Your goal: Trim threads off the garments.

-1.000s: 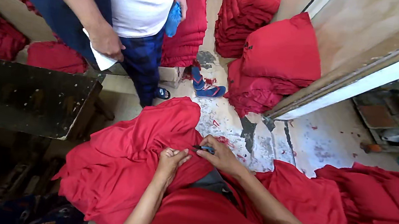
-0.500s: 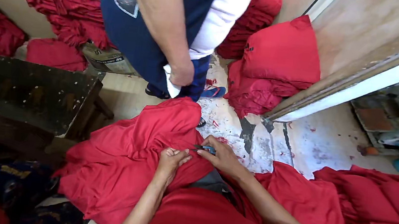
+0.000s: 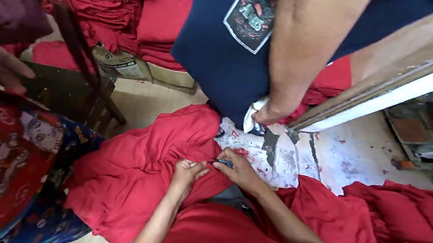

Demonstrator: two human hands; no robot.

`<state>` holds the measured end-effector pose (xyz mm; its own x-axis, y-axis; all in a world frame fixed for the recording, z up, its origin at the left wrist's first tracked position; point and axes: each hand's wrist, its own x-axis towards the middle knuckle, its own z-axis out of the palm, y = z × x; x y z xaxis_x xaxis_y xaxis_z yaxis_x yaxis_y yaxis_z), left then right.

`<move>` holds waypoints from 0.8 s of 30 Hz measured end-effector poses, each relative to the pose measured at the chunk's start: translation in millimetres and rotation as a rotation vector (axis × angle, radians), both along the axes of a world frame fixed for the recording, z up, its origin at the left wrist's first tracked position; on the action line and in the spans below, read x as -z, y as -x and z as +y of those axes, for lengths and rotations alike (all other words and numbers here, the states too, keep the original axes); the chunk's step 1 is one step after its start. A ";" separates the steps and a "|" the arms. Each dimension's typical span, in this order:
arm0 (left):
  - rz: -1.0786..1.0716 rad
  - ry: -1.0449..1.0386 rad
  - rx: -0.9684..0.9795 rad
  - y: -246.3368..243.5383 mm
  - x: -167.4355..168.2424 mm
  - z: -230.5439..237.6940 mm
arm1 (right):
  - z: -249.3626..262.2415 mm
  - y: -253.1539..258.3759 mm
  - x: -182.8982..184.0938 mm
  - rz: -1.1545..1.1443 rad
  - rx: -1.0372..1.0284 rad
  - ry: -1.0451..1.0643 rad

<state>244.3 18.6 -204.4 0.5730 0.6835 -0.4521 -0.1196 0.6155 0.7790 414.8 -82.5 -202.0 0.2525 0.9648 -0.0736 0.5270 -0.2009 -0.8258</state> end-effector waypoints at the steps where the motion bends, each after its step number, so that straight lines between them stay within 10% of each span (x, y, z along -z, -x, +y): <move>1: -0.006 -0.005 0.004 0.1 0.7 0.1 | -0.3 0.7 0.4 -0.002 0.004 -0.006; 24: 0.018 -0.013 0.037 1.0 -0.7 0.4 | -4.3 13.0 -4.0 -0.137 0.082 0.016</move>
<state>243.3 19.0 -203.8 0.5898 0.6682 -0.4535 -0.0833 0.6089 0.7889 401.7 -86.8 -197.9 0.3390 0.9396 -0.0477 0.6159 -0.2600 -0.7437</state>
